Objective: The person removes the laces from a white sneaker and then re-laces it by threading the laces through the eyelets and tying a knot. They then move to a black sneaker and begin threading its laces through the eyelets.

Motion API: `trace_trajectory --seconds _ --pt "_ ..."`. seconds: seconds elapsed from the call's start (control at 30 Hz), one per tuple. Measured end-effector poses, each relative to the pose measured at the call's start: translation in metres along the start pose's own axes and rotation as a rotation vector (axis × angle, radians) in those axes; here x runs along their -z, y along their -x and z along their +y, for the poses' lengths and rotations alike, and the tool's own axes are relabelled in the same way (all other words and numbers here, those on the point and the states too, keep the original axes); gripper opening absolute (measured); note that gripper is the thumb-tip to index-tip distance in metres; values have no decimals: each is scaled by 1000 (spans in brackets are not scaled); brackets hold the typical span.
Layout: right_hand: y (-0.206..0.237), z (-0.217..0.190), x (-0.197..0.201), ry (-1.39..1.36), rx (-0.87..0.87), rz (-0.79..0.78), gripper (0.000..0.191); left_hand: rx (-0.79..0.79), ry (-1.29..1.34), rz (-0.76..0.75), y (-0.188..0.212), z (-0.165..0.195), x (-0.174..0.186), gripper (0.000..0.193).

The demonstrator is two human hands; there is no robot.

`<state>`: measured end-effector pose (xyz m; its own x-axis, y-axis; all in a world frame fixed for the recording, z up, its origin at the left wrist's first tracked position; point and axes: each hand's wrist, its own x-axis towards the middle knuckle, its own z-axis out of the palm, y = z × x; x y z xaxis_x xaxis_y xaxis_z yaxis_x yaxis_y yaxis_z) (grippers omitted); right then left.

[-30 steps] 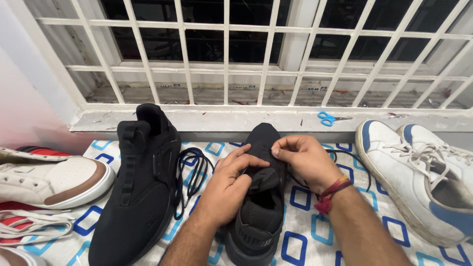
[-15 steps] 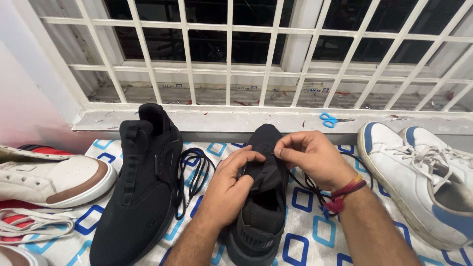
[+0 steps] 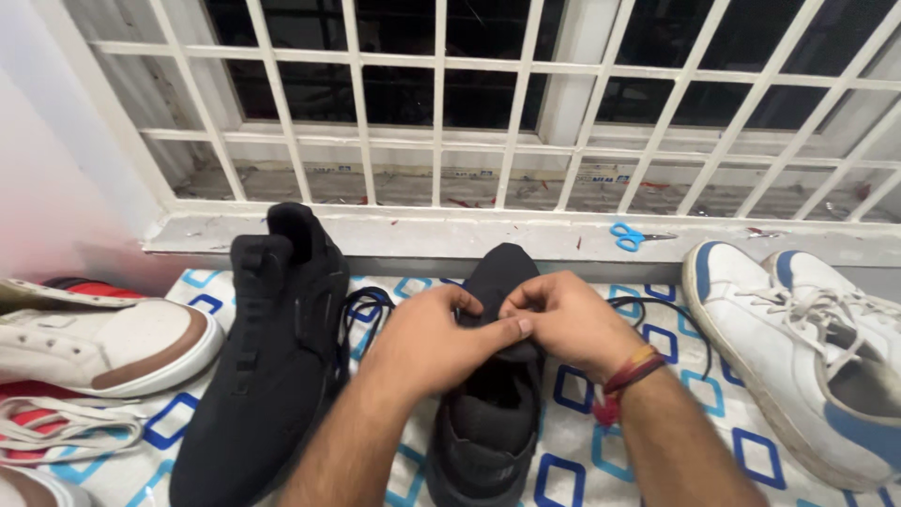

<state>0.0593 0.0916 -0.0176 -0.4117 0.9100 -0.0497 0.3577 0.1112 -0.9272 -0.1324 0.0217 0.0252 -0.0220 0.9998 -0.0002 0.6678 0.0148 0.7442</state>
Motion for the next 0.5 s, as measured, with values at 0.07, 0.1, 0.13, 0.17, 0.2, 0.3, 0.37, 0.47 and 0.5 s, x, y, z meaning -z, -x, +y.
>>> trace_trajectory --seconds 0.07,0.1,0.13,0.17,0.2,0.3,0.37,0.47,0.5 --pt "1 2 -1 -27 -40 14 13 61 -122 -83 -8 9 3 68" --pt "0 3 -1 -63 -65 30 13 118 -148 -127 -13 14 3 64" --pt "0 4 1 -100 -88 48 13 173 -174 -170 -16 16 2 59" --pt "0 5 4 -110 -104 89 13 141 -176 -128 -19 18 1 58" --pt "1 6 6 -119 -123 126 13 114 -176 -87 -21 19 -1 58" --pt "2 6 13 -125 -131 177 11 81 -166 -38 -27 17 -4 51" --pt "3 3 15 -110 -142 180 11 103 -159 -42 -29 14 -6 43" --pt "7 -1 16 -79 -164 173 11 138 -135 -37 -30 10 -8 31" --pt "7 -3 15 -72 -159 169 11 133 -114 -20 -29 8 -8 28"
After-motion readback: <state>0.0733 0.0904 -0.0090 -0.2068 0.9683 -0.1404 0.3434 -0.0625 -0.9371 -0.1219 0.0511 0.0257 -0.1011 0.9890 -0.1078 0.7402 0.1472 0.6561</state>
